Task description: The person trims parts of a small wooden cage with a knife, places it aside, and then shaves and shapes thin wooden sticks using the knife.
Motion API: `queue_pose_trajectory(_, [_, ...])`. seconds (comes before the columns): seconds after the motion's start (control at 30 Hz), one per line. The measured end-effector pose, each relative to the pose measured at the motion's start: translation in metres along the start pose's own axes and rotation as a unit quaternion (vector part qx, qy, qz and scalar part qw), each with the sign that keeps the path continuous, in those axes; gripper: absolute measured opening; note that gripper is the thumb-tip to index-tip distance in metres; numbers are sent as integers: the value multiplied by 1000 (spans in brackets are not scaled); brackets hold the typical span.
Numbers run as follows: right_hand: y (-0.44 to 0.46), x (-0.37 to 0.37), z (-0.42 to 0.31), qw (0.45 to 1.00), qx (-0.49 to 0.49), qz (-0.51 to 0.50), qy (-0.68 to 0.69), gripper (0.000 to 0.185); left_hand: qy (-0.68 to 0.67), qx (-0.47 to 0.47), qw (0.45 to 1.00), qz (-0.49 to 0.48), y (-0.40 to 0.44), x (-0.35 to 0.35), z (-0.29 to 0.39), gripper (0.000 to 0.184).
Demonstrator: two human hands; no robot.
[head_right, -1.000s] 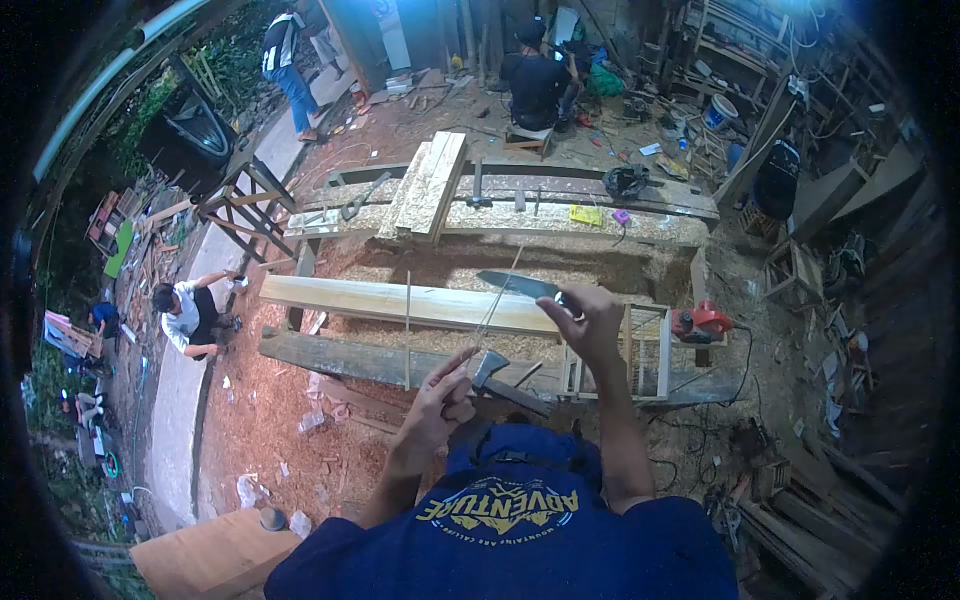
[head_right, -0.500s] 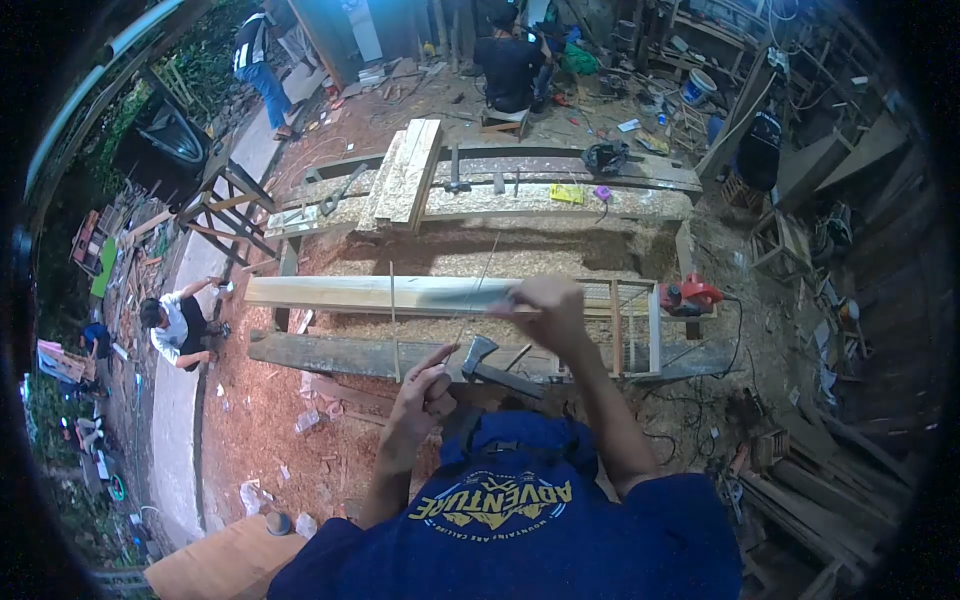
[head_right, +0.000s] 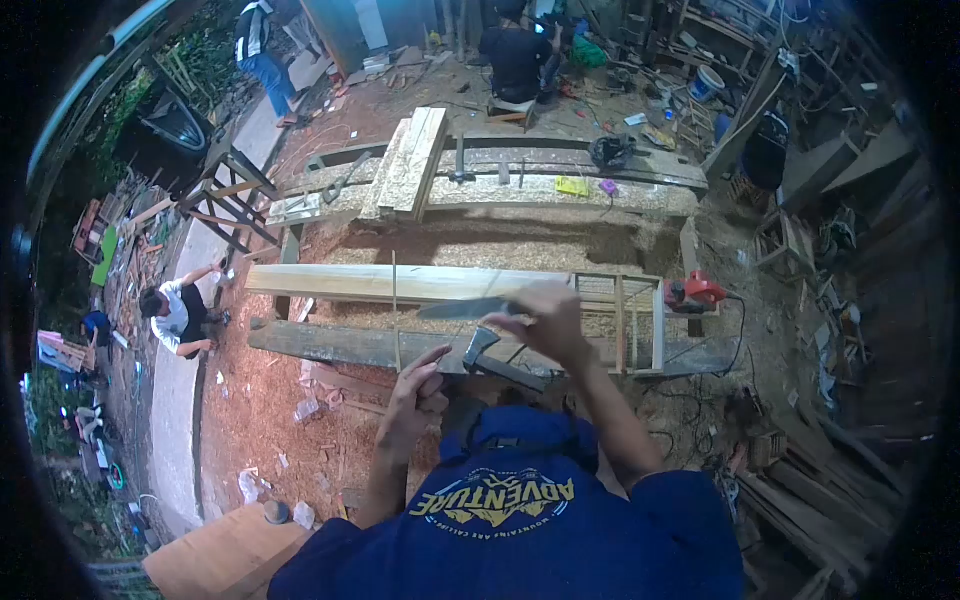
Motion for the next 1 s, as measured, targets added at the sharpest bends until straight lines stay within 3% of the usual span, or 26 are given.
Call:
queue_pose_trajectory(0.03, [3,-3,-11,999,-29,16,-28,33,-4,1,1000,-1,0,4,1,39])
queue_pose_trajectory(0.1, [-2,-1,13,994,80,38,-70,31,-5,14,1000,-11,2,6,1,39])
queue_pose_trajectory(0.17, [-4,-8,39,942,311,123,8,34,12,35,999,-28,0,-1,5,38])
queue_pose_trajectory(0.23, [-4,-30,31,930,346,113,39,32,30,62,998,12,7,-6,7,37])
queue_pose_trajectory(0.27, [-4,-27,13,952,288,100,26,31,37,68,996,32,9,-7,4,37])
queue_pose_trajectory(0.37, [-2,-6,-23,980,183,-10,72,32,241,102,964,54,18,0,5,35])
queue_pose_trajectory(0.47, [1,8,-26,980,171,-79,59,45,273,112,955,31,20,16,11,34])
queue_pose_trajectory(0.6, [-3,12,-15,969,179,-3,170,39,340,122,932,15,23,16,22,32])
queue_pose_trajectory(0.7, [3,5,-14,973,170,-13,156,38,334,109,936,-15,17,16,28,31])
queue_pose_trajectory(0.73, [1,1,-10,970,196,-96,108,31,348,106,931,-30,17,15,28,32])
queue_pose_trajectory(0.93, [-1,-2,-11,973,183,-123,72,17,332,53,940,-57,13,13,43,37])
queue_pose_trajectory(1.0, [-19,15,9,964,201,-66,161,22,241,76,968,3,12,15,53,43])
Point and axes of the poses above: each hand's wrist, its own y-axis towards the middle knuckle, its own x-axis out of the palm, z = x × y, the point moved 2 cm from there along y, towards the middle knuckle
